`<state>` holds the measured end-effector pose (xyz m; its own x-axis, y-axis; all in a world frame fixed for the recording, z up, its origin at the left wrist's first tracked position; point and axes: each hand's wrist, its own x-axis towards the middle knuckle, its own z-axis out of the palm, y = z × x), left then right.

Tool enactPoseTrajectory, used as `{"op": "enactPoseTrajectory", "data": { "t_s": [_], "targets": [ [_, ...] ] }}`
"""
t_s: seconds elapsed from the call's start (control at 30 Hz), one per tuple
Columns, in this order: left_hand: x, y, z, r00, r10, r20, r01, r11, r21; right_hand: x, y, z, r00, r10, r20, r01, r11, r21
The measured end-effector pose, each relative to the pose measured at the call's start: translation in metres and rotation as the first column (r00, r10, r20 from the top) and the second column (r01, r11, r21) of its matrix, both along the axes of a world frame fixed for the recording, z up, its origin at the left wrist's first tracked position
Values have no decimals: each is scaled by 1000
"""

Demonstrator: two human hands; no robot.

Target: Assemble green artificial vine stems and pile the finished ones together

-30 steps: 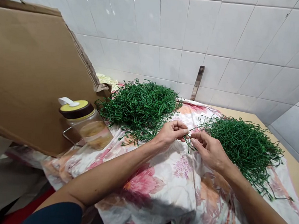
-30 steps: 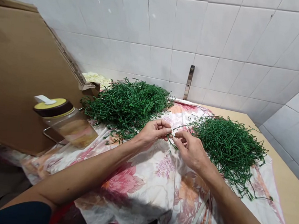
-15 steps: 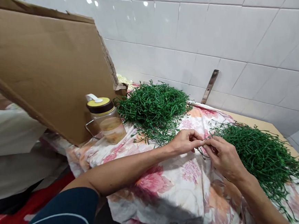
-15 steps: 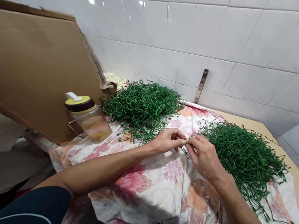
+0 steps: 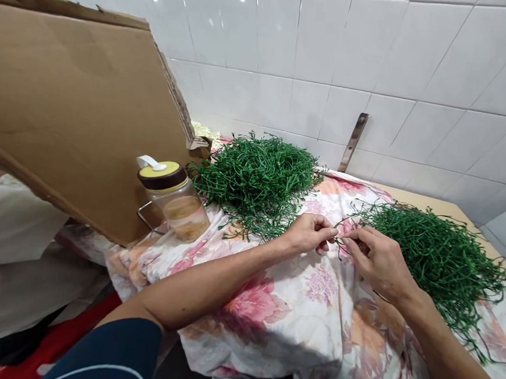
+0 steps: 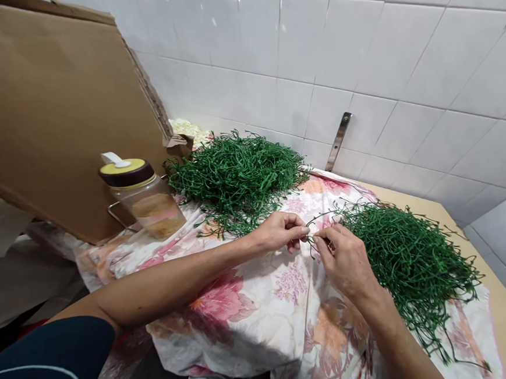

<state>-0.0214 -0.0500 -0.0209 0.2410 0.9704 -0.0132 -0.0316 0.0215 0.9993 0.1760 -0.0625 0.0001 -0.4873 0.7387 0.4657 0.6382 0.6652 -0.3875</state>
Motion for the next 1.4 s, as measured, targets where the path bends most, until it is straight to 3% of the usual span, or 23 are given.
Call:
{"op": "enactPoseTrajectory", "data": {
  "t_s": [0.27,0.47,0.53,0.63,0.73,0.8,0.93,1.1,1.27,1.4],
  "targets": [
    [2,-3,3,998,4,-66,-2,999,43,-3,0,0,999,-24,-24,19,983,-185],
    [4,-5,-1,995,18,-98,-9,996,93,-7,1,-5,995,-44,-94,26,982,-187],
    [4,-5,-6,993,28,-118,-15,994,109,-8,1,-8,993,-46,-104,30,989,-144],
    [4,-2,-11,986,59,-155,-40,992,121,-15,-3,-12,999,-21,-38,22,999,40],
    [0,7,-11,971,162,-174,-146,984,98,-24,-11,-13,996,39,85,-57,972,227],
    [-6,14,-8,960,233,-155,-221,971,87,-28,-17,-9,994,74,81,-92,963,252],
    [-12,18,1,977,207,-54,-200,974,110,-23,-23,4,979,47,-198,-17,988,152],
    [-7,12,2,977,200,-73,-191,975,114,0,-24,23,866,-109,-488,94,994,-57],
    [-4,8,3,981,188,-48,-183,978,97,7,-24,32,880,-100,-464,54,992,-110],
    [-1,3,6,988,151,-20,-148,984,94,-2,-16,18,936,18,-350,-41,997,-58]
  ]
}}
